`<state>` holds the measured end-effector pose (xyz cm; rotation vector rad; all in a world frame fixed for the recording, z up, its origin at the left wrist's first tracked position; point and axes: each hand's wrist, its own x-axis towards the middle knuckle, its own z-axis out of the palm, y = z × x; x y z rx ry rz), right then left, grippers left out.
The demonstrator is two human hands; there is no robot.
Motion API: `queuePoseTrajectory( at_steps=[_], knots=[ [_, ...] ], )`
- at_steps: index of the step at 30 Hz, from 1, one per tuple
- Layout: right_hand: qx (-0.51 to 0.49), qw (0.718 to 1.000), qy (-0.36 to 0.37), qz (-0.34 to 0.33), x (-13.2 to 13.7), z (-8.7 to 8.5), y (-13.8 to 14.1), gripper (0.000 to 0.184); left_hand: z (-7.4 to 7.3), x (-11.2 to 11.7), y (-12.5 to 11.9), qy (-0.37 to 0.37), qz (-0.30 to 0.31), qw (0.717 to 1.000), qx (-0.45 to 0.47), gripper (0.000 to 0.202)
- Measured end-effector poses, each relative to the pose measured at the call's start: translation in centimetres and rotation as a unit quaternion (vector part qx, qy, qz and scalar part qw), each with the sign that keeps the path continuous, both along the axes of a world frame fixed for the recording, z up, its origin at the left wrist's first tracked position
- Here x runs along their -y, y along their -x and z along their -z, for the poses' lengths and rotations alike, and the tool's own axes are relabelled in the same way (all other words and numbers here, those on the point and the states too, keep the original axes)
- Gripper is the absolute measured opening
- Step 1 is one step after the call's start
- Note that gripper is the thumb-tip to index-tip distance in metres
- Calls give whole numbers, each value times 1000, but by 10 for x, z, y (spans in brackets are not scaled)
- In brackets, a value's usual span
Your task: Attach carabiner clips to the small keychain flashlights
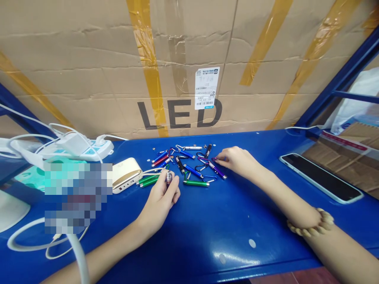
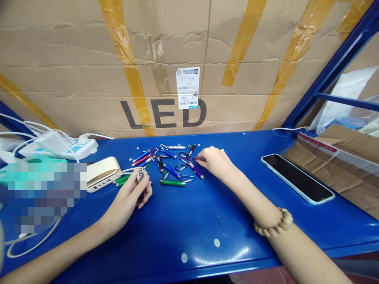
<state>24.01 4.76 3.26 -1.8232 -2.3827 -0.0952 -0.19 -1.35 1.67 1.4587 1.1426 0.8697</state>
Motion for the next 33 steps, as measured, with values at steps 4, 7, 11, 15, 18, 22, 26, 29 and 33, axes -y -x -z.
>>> queuePoseTrajectory(
  at_steps=[4, 7, 11, 15, 18, 22, 26, 29, 33],
  knots=[
    [-97, 992, -80, 24, 5, -7, 6, 23, 3, 2, 1, -25, 16, 999, 21, 21],
    [-170, 973, -139, -66, 17, -6, 21, 23, 7, 3, 2, -58, 29, 998, 21, 19],
    [-224, 922, -135, -285, 37, 4, 46, 23, 7, 2, 2, -57, 38, 997, 46, 21],
    [-283, 883, -104, -359, 49, 9, 60, 20, 5, 2, 1, -48, 77, 992, 89, 23],
    [-340, 872, -103, -338, 49, 7, 61, 16, 7, 1, 2, -63, 71, 991, 97, 24],
    [-383, 867, -85, -308, 44, 5, 59, 14, 7, -1, 4, -55, 32, 996, 56, 22],
    [-384, 854, -49, -349, 42, 8, 59, 18, 5, -3, 3, -21, 36, 996, 76, 25],
    [-378, 850, -46, -365, 42, 9, 59, 19, 3, -2, 1, -12, 37, 994, 106, 29],
    [-386, 854, -46, -346, 42, 11, 58, 23, 1, -1, 1, -24, 42, 992, 116, 28]
  ],
)
